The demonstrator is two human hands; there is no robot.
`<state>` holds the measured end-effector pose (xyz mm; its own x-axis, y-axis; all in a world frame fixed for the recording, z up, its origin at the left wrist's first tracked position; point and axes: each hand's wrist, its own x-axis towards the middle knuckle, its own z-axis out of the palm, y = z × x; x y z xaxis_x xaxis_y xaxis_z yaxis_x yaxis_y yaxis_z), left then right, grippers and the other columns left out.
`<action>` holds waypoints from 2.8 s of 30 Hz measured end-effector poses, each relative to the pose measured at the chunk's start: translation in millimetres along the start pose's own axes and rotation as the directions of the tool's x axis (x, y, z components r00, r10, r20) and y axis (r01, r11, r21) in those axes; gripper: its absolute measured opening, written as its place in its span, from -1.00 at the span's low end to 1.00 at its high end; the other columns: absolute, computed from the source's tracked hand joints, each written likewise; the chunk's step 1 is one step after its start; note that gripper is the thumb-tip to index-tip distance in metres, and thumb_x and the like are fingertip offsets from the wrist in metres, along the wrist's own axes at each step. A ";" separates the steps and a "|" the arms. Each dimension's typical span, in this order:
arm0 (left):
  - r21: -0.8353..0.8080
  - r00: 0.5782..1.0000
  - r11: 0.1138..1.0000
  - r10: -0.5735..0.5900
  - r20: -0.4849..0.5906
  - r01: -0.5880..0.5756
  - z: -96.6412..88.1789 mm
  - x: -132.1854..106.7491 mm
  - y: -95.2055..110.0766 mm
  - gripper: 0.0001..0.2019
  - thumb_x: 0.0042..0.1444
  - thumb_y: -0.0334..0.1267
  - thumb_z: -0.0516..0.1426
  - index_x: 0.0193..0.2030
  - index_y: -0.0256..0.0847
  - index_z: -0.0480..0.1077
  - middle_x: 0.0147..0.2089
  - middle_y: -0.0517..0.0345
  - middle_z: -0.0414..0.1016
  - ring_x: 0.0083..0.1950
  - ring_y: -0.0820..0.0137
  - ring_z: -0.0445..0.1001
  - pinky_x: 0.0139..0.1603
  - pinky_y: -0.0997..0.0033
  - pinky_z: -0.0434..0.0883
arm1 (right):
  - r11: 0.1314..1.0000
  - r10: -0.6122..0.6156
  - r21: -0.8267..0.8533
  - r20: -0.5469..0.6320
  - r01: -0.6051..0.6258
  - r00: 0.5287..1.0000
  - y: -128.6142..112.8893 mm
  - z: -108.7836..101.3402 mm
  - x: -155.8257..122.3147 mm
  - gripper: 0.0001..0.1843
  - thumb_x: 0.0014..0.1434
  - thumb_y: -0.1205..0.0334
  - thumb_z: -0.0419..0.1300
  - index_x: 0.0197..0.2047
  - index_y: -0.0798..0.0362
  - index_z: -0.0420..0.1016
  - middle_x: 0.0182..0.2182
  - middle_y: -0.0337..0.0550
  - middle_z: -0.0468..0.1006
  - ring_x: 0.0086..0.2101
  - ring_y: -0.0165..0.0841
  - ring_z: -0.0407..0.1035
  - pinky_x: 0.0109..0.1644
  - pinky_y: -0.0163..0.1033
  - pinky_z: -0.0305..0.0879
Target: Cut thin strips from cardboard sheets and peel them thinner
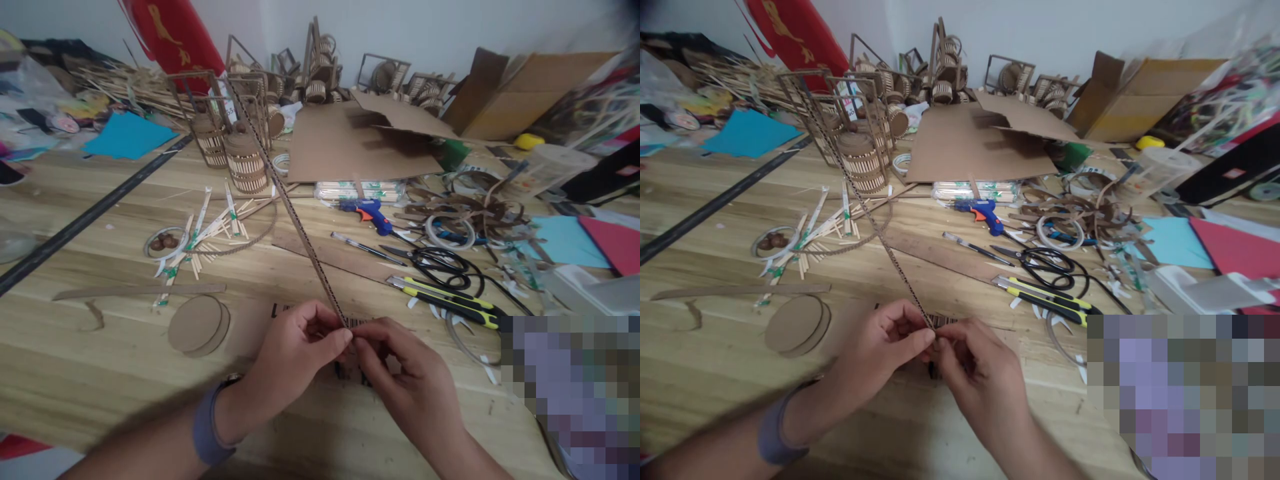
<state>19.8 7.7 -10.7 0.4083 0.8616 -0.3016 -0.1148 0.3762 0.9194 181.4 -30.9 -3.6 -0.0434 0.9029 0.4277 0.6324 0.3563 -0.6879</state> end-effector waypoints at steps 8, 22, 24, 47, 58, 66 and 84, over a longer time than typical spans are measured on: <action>-0.053 1.000 0.998 -0.020 0.019 0.021 0.8 0.7 1.0 -0.73 -0.04 -0.15 0.36 -0.40 -0.24 0.39 -0.47 0.21 0.50 -0.44 0.46 0.47 -0.39 0.50 0.41 | 0.998 -0.026 -0.056 0.002 0.026 1.000 3.5 0.4 -3.0 -0.78 0.26 0.36 0.12 -0.37 -0.04 0.52 -0.59 -0.35 0.52 -0.63 -0.47 0.37 -0.59 -0.42 0.26; -0.236 0.990 0.965 -0.087 0.110 0.111 4.5 1.8 -2.1 -0.71 -0.07 -0.15 0.39 -0.39 -0.28 0.41 -0.51 0.21 0.50 -0.49 0.49 0.46 -0.44 0.53 0.39 | 0.964 -0.195 -0.188 -0.012 0.189 0.981 10.8 5.0 -10.1 -0.81 0.33 0.40 0.04 -0.30 -0.06 0.30 -0.51 -0.38 0.41 -0.56 -0.47 0.34 -0.51 -0.42 0.27; -0.213 0.988 0.970 -0.088 0.127 0.114 3.9 1.6 -1.7 -0.69 -0.06 -0.11 0.37 -0.38 -0.27 0.42 -0.51 0.22 0.48 -0.50 0.48 0.45 -0.45 0.53 0.38 | 0.960 -0.204 -0.195 -0.006 0.198 0.979 11.0 4.6 -9.6 -0.81 0.34 0.39 0.04 -0.30 -0.06 0.29 -0.51 -0.38 0.40 -0.56 -0.48 0.34 -0.51 -0.42 0.27; 0.820 0.839 0.343 0.471 0.272 -0.459 -1.2 -10.1 -10.6 -0.82 0.16 -0.49 0.06 -0.39 -0.25 0.45 -0.40 0.05 0.57 -0.36 0.29 0.52 -0.34 0.38 0.27 | 0.878 -0.313 -0.359 0.067 0.316 0.947 13.9 5.4 -7.2 -0.81 0.38 0.38 0.03 -0.29 -0.04 0.32 -0.48 -0.26 0.49 -0.49 -0.35 0.39 -0.38 -0.25 0.30; 0.831 0.842 0.337 0.475 0.255 -0.442 -3.3 -8.8 -12.8 -0.81 0.08 -0.51 0.07 -0.49 -0.19 0.31 -0.49 0.16 0.46 -0.44 0.40 0.38 -0.41 0.40 0.12 | 0.893 -0.299 -0.313 0.121 0.322 0.947 13.3 4.8 -6.3 -0.76 0.36 0.41 0.01 -0.34 -0.04 0.32 -0.52 -0.27 0.47 -0.51 -0.36 0.38 -0.42 -0.26 0.27; 0.773 0.823 0.375 0.472 0.317 -0.512 -5.4 -4.1 -10.0 -0.77 0.02 -0.54 0.08 -0.56 -0.20 0.21 -0.56 0.27 0.31 -0.50 0.48 0.23 -0.45 0.42 0.04 | 0.977 -0.141 -0.120 0.242 0.174 0.960 12.9 -4.6 1.7 -0.79 0.23 0.43 0.02 -0.37 -0.06 0.29 -0.55 -0.32 0.44 -0.56 -0.41 0.36 -0.55 -0.38 0.24; 0.446 0.972 0.876 0.094 0.216 -0.184 -3.2 -0.8 1.9 -0.75 0.29 -0.24 0.01 -0.35 -0.19 0.44 -0.42 0.17 0.51 -0.37 0.37 0.49 -0.37 0.49 0.34 | 0.903 -0.349 -0.234 0.090 0.360 0.933 17.7 -7.3 -1.3 -0.89 0.34 0.34 0.16 -0.09 0.01 0.49 -0.30 -0.10 0.60 -0.29 -0.28 0.52 -0.26 -0.21 0.50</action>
<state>16.3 8.8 -9.5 0.5819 0.7989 -0.1524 0.2281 0.0195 0.9734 198.3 -27.5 -12.0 -0.3308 0.7396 0.5861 0.7367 0.5906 -0.3295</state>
